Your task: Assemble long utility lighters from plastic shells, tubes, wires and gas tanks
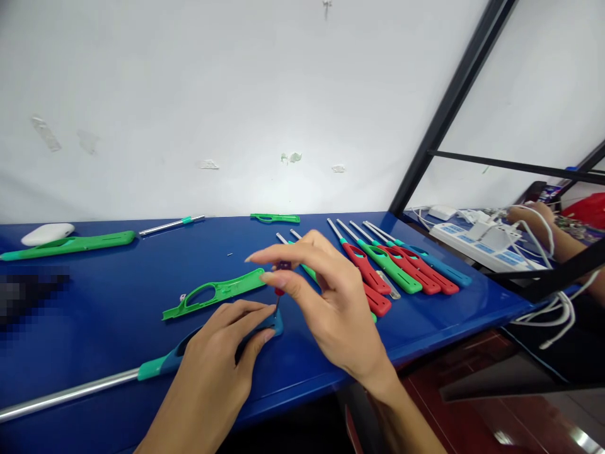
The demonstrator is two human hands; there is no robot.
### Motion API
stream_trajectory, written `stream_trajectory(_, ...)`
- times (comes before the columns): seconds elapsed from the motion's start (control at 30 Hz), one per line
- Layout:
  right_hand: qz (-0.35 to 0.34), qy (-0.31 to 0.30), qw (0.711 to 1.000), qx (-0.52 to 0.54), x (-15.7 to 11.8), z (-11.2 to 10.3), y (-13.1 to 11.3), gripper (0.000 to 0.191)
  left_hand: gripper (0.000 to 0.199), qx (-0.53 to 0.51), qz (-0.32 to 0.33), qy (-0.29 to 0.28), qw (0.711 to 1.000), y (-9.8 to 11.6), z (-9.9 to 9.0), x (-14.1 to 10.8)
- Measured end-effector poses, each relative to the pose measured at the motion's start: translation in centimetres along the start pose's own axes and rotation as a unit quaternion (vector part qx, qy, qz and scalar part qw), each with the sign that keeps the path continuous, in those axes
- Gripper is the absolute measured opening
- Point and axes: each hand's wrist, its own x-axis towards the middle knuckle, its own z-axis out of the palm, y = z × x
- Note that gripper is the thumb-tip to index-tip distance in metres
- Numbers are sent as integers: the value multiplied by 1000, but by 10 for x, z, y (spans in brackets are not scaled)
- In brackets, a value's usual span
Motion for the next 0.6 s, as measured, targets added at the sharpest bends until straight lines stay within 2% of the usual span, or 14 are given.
stream_trajectory(0.07, -16, 26, 998, -52, 0, -1, 0, 21, 32, 1, -4, -2, 1000, 0, 0, -1)
stream_trajectory(0.1, -23, 20, 997, -74, 1, -2, 0, 19, 33, 1, -6, -2, 1000, 0, 0, -1)
stream_trajectory(0.27, -19, -85, 996, -32, 1, -6, -2, 41, 34, -3, -10, -3, 1000, 1, 1, -2)
stream_trajectory(0.33, -19, -66, 997, -32, 1, -4, -2, 37, 33, -4, -9, 0, 1000, 1, 1, -2)
stream_trajectory(0.43, -37, 6, 995, -94, 1, -2, -3, 19, 33, -3, -8, 2, 1000, 2, 1, -2)
stream_trajectory(0.47, -42, 12, 993, -110, 1, -3, -4, 18, 33, -3, -7, 2, 1000, 2, 0, -2)
stream_trajectory(0.6, -27, -66, 996, -62, 2, -8, -5, 33, 32, -1, -7, -2, 1000, 2, -2, -1)
